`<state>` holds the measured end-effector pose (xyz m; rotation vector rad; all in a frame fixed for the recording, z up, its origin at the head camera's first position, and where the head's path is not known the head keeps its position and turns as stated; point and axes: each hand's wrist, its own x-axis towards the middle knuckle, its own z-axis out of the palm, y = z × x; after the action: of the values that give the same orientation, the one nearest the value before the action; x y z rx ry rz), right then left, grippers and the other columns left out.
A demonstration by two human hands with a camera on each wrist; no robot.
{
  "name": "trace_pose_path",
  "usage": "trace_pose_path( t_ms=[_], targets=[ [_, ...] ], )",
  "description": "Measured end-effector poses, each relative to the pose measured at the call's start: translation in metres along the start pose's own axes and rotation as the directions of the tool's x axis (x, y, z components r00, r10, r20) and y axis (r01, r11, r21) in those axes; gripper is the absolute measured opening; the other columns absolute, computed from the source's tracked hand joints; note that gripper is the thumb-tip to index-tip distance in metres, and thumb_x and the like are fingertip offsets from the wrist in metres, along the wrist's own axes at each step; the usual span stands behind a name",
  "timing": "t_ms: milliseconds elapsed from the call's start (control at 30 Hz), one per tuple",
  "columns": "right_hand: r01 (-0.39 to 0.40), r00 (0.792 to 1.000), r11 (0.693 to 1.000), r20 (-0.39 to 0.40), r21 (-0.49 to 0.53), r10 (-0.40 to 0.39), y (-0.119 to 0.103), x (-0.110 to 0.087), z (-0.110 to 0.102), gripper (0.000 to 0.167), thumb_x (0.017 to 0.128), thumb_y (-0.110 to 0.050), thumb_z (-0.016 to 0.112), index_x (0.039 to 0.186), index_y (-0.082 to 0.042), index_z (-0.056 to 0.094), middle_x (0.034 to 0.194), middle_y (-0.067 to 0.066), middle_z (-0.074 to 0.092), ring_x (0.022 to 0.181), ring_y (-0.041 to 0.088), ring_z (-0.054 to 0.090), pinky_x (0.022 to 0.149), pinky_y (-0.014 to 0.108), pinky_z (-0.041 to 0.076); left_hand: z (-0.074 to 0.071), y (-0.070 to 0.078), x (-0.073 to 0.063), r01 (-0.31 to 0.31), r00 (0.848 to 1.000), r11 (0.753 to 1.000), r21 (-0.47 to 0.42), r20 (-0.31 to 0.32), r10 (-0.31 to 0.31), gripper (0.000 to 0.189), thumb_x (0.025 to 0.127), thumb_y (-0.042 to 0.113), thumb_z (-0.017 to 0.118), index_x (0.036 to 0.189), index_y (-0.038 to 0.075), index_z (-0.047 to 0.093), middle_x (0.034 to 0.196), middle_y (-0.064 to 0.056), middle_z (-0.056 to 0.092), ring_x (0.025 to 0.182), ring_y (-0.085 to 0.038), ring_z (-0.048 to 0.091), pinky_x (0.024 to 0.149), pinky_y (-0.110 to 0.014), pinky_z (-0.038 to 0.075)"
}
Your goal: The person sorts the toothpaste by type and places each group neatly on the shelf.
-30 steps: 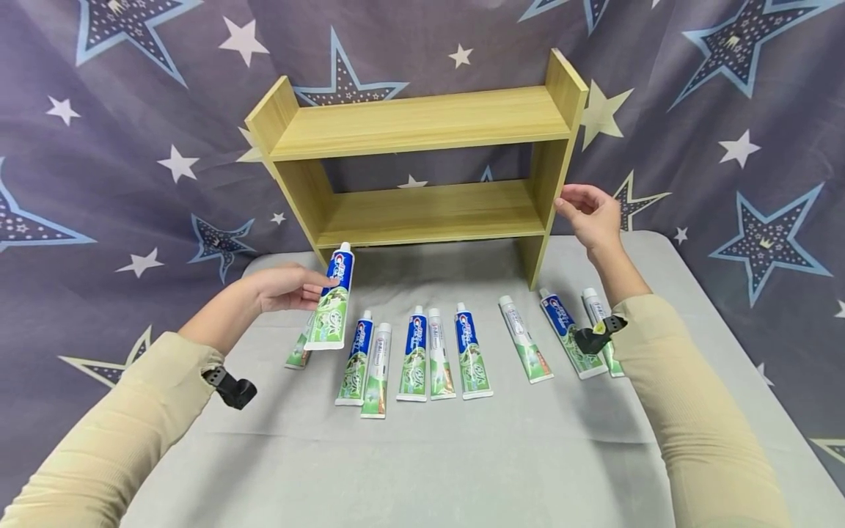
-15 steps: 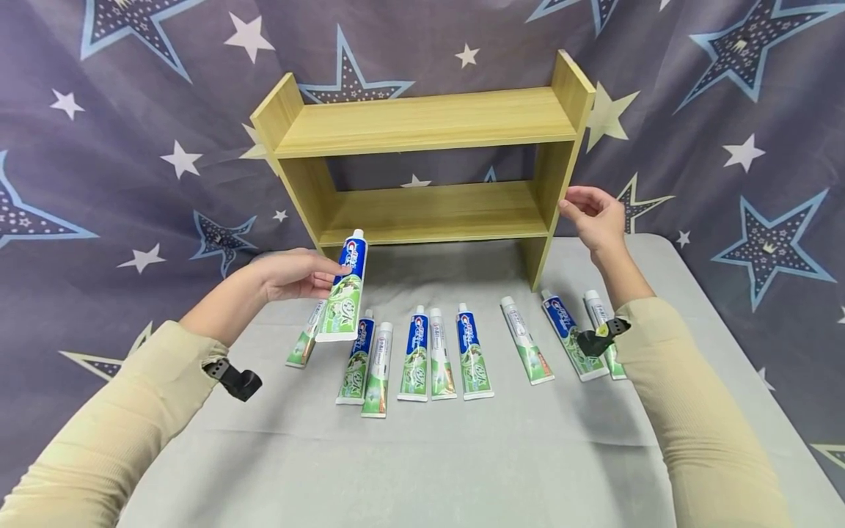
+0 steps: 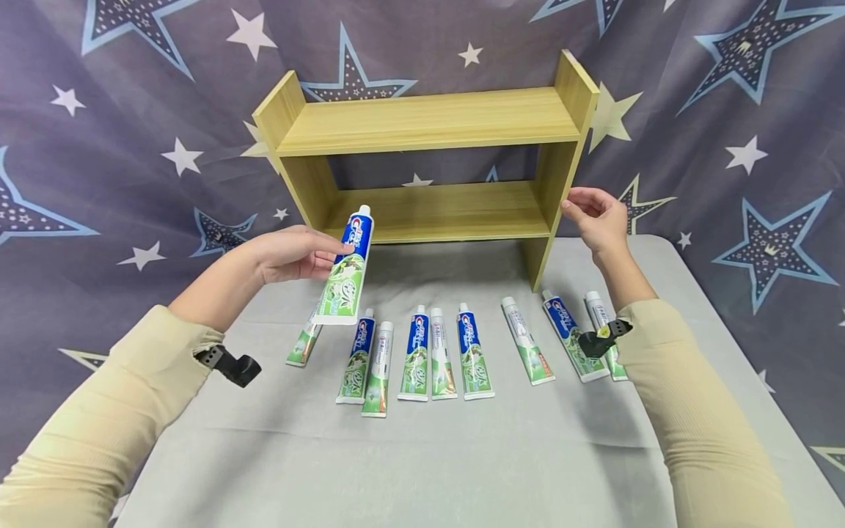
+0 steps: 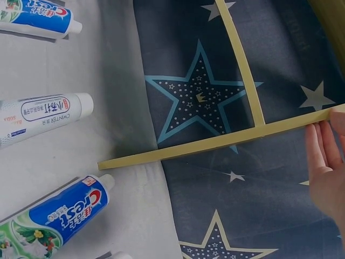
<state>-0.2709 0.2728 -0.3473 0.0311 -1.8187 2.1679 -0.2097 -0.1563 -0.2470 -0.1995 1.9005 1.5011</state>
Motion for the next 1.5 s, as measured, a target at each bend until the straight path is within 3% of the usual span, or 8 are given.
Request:
trace_pose_path(
  t_ms=[233,567,800,1000,1133,1400,1500],
  targets=[
    [-0.002,1.000,1.000,0.001,0.013,0.002,0.000,0.000,0.000,0.022,0.080,0.008,0.069,0.083,-0.013,0.072,0.073,-0.009,0.072,0.066,0.002,0.067,0.064,0.011,0.056,0.001,0.016,-0.011,-0.053,0.999,0.999,-0.009,-0.015,0.053,0.017,0.094,0.018,0.061,0.100,0.002,0.060,0.076,-0.001,0.071,0.068,-0.010,0.069,0.065,-0.019,0.059],
    [-0.001,1.000,1.000,-0.006,0.000,0.001,0.000,0.001,-0.001,0.019,0.079,0.005,0.073,0.084,-0.013,0.072,0.074,-0.009,0.072,0.066,0.002,0.068,0.064,0.011,0.056,0.006,0.041,-0.026,-0.123,0.992,0.992,-0.024,-0.009,0.122,0.015,0.093,0.018,0.061,0.092,0.004,0.063,0.074,-0.001,0.072,0.065,-0.009,0.068,0.064,-0.019,0.059],
    [0.010,1.000,1.000,-0.005,0.021,-0.010,0.001,0.000,0.000,0.020,0.078,0.006,0.073,0.083,-0.013,0.073,0.074,-0.008,0.073,0.066,0.002,0.068,0.065,0.012,0.057,0.003,0.061,-0.033,-0.109,0.991,0.992,-0.064,-0.084,0.103,0.027,0.090,0.021,0.065,0.106,0.002,0.056,0.075,-0.003,0.070,0.066,-0.011,0.068,0.061,-0.018,0.058],
    [0.015,1.000,0.999,-0.002,0.030,-0.015,0.001,-0.001,0.001,0.020,0.078,0.007,0.072,0.083,-0.013,0.073,0.072,-0.009,0.072,0.066,0.002,0.068,0.065,0.012,0.057,-0.002,0.081,-0.037,-0.110,0.993,0.984,-0.138,-0.048,0.104,0.021,0.093,0.020,0.062,0.104,0.004,0.055,0.073,-0.003,0.070,0.064,-0.011,0.067,0.060,-0.022,0.058],
    [0.016,1.000,0.999,-0.004,0.034,-0.016,0.001,-0.001,0.000,0.019,0.078,0.006,0.073,0.082,-0.013,0.072,0.072,-0.008,0.072,0.066,0.002,0.068,0.065,0.012,0.057,-0.005,0.096,-0.034,-0.099,0.995,0.973,-0.210,-0.041,0.092,0.023,0.094,0.017,0.060,0.110,0.004,0.050,0.076,-0.005,0.068,0.066,-0.013,0.066,0.061,-0.024,0.058],
    [0.019,1.000,0.999,-0.009,0.048,-0.019,0.002,-0.001,-0.001,0.017,0.077,0.004,0.075,0.083,-0.012,0.073,0.074,-0.007,0.073,0.066,0.003,0.068,0.066,0.013,0.057,-0.018,0.129,-0.016,-0.046,0.988,0.941,-0.335,-0.153,-0.006,0.040,0.094,0.016,0.060,0.128,0.012,0.040,0.094,-0.007,0.060,0.080,-0.016,0.062,0.066,-0.027,0.059],
    [0.017,1.000,0.999,-0.013,0.047,-0.016,0.002,-0.001,0.000,0.018,0.077,0.005,0.075,0.083,-0.012,0.072,0.073,-0.007,0.073,0.066,0.002,0.068,0.066,0.014,0.057,-0.022,0.140,-0.011,-0.046,0.985,0.940,-0.339,-0.174,-0.014,0.035,0.095,0.015,0.058,0.126,0.012,0.042,0.090,-0.007,0.061,0.076,-0.016,0.062,0.057,-0.021,0.053]
  ],
)
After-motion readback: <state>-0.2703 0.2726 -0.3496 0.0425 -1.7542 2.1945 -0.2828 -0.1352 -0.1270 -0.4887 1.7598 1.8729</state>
